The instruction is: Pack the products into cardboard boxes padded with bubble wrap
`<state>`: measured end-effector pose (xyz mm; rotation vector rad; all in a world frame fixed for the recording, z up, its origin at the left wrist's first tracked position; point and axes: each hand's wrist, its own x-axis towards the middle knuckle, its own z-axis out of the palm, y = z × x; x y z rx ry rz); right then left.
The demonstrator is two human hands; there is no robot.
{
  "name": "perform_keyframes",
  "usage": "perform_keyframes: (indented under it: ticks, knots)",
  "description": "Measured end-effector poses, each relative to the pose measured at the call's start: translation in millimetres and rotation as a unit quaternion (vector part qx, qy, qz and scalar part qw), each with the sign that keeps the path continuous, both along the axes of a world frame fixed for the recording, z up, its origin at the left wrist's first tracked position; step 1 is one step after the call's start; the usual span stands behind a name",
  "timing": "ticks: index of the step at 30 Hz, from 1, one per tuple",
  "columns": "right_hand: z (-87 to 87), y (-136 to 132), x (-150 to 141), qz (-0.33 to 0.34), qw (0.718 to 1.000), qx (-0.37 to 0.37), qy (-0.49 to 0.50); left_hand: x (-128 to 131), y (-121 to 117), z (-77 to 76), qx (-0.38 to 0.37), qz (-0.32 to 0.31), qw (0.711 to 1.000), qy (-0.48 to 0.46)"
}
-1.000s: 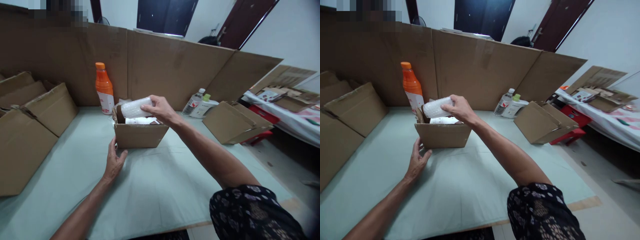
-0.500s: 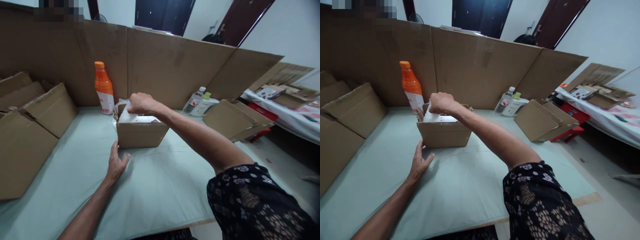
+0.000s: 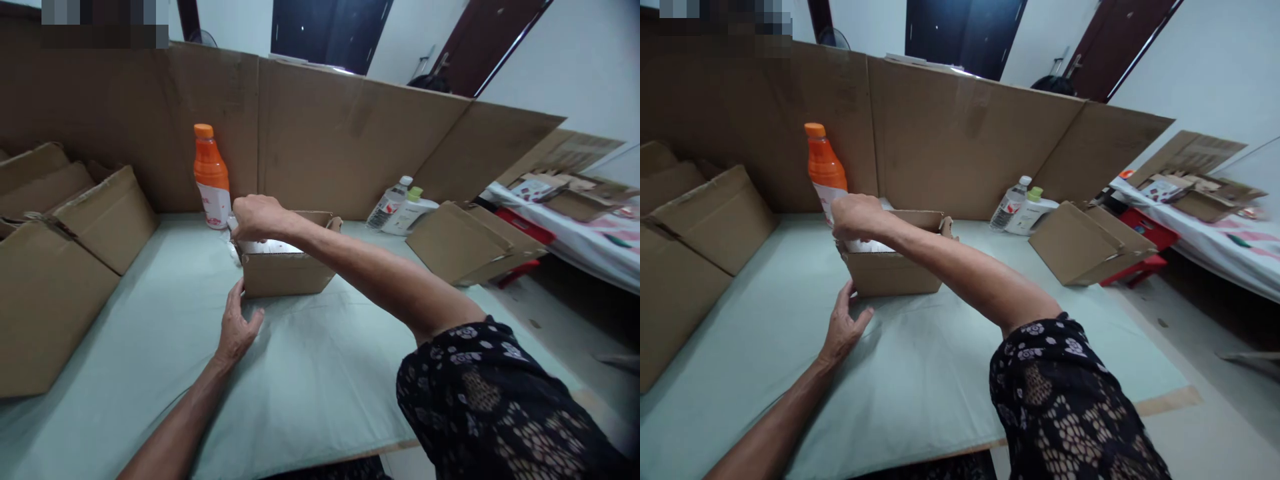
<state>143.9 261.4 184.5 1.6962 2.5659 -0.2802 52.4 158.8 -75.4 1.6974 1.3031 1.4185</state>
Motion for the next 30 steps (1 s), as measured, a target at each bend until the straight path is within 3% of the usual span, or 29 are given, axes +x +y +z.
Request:
perform_keyframes:
  ticks: [7, 10, 15, 18, 22, 27, 30]
  knots:
    - [-8.8, 2.4, 21.3, -0.028, 0.999, -0.025, 0.002, 0.8, 0.9, 0.6, -0.002, 0.0, 1.0, -0.001]
    - [-3.9, -4.8, 22.0, -0.018, 1.0, 0.013, 0.001, 0.5, 1.4, 0.2, -0.003, -0.001, 1.0, 0.001]
    - [3.1, -6.9, 14.2, 0.002, 1.0, -0.012, 0.02, 1.2, 1.0, 1.3, -0.001, 0.0, 1.0, 0.001]
    - [-3.5, -0.4, 13.0, -0.004, 0.998, 0.007, 0.063, 1.3, 0.6, 2.7, -0.002, -0.001, 1.0, 0.002]
    - [-15.5, 0.8, 18.9, -0.029, 0.995, -0.023, 0.093, 0.9, 0.0, 4.0, -0.006, -0.003, 1.0, 0.002]
    - [-23.8, -5.4, 25.8, 0.026, 0.998, 0.038, 0.032, 0.1, -1.1, 5.4, -0.01, -0.005, 1.0, 0.002]
    - [-27.8, -1.8, 23.5, 0.026, 0.998, 0.051, 0.0, -0.2, -1.7, 6.3, -0.008, -0.006, 1.0, 0.003]
